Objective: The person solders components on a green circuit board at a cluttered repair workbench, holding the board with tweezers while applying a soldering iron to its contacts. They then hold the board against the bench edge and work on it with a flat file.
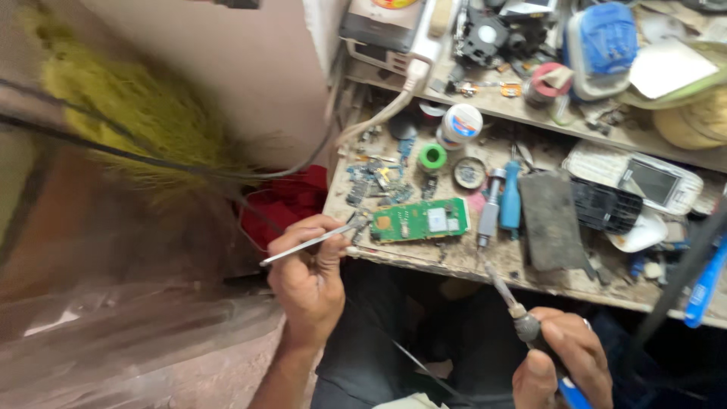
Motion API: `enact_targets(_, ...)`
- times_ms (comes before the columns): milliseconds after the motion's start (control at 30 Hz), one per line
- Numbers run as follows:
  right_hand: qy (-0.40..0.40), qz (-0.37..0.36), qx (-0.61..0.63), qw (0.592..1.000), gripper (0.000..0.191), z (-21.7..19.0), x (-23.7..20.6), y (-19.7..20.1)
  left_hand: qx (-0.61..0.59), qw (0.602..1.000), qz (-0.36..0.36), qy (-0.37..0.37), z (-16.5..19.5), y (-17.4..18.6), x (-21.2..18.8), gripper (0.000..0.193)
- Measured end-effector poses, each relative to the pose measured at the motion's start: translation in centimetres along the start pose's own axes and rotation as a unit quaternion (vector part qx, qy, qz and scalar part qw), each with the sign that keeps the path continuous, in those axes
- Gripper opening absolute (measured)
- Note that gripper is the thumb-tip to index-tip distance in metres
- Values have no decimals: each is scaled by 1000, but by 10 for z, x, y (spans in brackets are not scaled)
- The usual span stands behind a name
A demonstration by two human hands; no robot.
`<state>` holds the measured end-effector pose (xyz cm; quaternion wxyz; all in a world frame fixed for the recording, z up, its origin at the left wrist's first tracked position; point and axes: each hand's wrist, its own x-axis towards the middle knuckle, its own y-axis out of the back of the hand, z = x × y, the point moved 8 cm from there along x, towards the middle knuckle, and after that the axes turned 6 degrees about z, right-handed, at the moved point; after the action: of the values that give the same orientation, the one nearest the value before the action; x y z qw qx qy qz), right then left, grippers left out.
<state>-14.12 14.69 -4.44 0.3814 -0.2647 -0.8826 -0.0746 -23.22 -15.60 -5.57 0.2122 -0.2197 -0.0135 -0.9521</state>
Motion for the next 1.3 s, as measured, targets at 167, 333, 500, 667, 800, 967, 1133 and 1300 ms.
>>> enact_targets(167, 58, -102, -117, 986, 27, -17, -22, 32, -29, 999, 2, 19, 8, 2, -10, 23)
enact_targets(333, 22, -46, -105, 993, 26, -10, -29, 48, -75, 997, -11, 19, 33, 7, -19, 23)
enact_targets(500, 0, -15, -73, 997, 35, -30, -15, 51, 96, 984, -106, -104, 90, -7, -31, 18)
enact_targets(667, -136, -108, 24, 984, 40, -51, 2, 29, 120, 899, -351, -232, 146, -65, -58, 35)
enact_targets(800, -108, -129, -14, 986, 40, -58, 18, 7, 181, 820, -455, -295, 164, -93, -68, 37)
enact_targets(967, -84, -94, 4, 992, 26, -70, 44, -7, 157, 861, -346, -337, 172, -92, -41, 37)
enact_targets(1133, -12, -79, -118, 990, 20, -51, 77, -38, 276, 890, -237, -273, 130, -96, -11, 32)
enact_targets(1300, 57, -109, -169, 978, 19, -33, 80, -70, 301, 881, -246, -272, 99, -112, -12, 36)
